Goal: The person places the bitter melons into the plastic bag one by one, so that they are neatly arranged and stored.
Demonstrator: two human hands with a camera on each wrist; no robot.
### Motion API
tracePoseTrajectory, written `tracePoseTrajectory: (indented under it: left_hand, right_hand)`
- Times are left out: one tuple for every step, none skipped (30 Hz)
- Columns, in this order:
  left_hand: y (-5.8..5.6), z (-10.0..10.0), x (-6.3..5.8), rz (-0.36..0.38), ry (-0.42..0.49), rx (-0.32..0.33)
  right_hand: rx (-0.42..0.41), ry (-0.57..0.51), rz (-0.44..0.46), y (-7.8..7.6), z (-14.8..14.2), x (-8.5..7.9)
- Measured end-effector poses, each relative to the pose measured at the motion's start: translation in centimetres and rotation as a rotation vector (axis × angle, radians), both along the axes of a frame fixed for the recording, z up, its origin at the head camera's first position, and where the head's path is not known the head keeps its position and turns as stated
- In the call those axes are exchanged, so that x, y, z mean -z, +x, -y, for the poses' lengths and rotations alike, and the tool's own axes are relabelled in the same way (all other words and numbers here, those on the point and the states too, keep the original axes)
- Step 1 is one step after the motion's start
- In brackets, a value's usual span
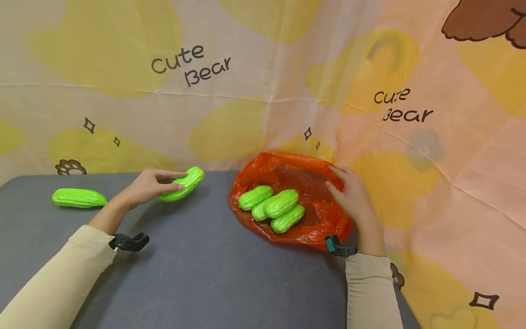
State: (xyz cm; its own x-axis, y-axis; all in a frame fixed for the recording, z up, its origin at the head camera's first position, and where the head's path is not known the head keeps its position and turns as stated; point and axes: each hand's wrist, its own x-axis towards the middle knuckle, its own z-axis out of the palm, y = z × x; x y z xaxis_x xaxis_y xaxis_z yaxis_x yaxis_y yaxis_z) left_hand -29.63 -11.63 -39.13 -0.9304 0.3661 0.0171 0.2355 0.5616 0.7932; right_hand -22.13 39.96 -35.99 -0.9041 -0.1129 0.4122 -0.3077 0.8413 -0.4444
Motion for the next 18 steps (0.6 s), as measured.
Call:
tracePoseTrajectory:
  left_hand:
    - [-0.1, -0.4, -0.1, 0.0, 0.011, 0.005]
    - [-0.1, -0.8, -0.1, -0.004, 0.019, 0.012]
    - [-0.1, -1.1, -0.1, -0.007, 0.026, 0.015]
    - [-0.2, -1.5, -0.2, -0.008, 0.031, 0.018]
    - [-0.2, -2.0, -0.2, -0.01, 0.041, 0.021]
    - [-0.3, -2.4, -0.3, -0.009, 0.051, 0.024]
    - [-0.3, -2.8, -0.3, -0.006, 0.062, 0.029]
    - [-0.3, -3.3, -0.4, -0.007, 0.071, 0.036]
    - [-0.3, -3.7, -0.5, -0.007, 0.079, 0.042]
    - [-0.3, -4.2, -0.6, -0.007, 0.09, 0.05]
    - [-0.3, -4.6, -0.7, -0.007, 0.099, 0.06]
    - [-0.3, -5.0, -0.8, -0.007, 0.103, 0.067]
    - [-0.3, -5.5, -0.9, -0.012, 0.108, 0.075]
    - [-0.3, -5.9, -1.0, -0.018, 0.111, 0.084]
    - [-0.3, -6.3, -1.1, -0.02, 0.114, 0.091]
    - [-0.3, -6.7, -1.1, -0.024, 0.115, 0.1]
    - [-0.3, -7.0, -1.2, -0.024, 0.112, 0.108]
    - [-0.4, -7.4, -1.2, -0.023, 0.11, 0.115]
  right_hand:
    - [0.0, -0.002, 0.001, 0.0, 0.0, 0.0]
    - [0.0, -0.005, 0.003, 0.0, 0.0, 0.0]
    - [-0.001, -0.008, 0.003, 0.0, 0.0, 0.1]
    - [0.0, -0.01, 0.004, -0.1, -0.1, 0.1]
    - [0.001, -0.011, 0.003, -0.1, -0.1, 0.1]
    - [0.0, -0.013, 0.002, -0.1, -0.1, 0.1]
    - [0.001, -0.011, 0.002, -0.1, -0.2, 0.1]
    - [0.002, -0.01, 0.001, -0.1, -0.2, 0.1]
    - [0.002, -0.01, -0.001, -0.1, -0.2, 0.1]
    - [0.002, -0.011, -0.002, -0.1, -0.2, 0.1]
    - [0.002, -0.011, -0.001, -0.1, -0.2, 0.1]
    - [0.002, -0.011, -0.003, -0.1, -0.2, 0.1]
    - [0.002, -0.011, -0.005, -0.1, -0.2, 0.1]
    - [0.002, -0.012, -0.005, -0.1, -0.2, 0.1]
    - [0.001, -0.013, -0.006, -0.1, -0.2, 0.1]
    - [0.001, -0.015, -0.006, -0.1, -0.2, 0.1]
    - [0.002, -0.015, -0.005, -0.1, -0.2, 0.1]
    - [0.002, -0.013, -0.006, -0.2, -0.2, 0.1]
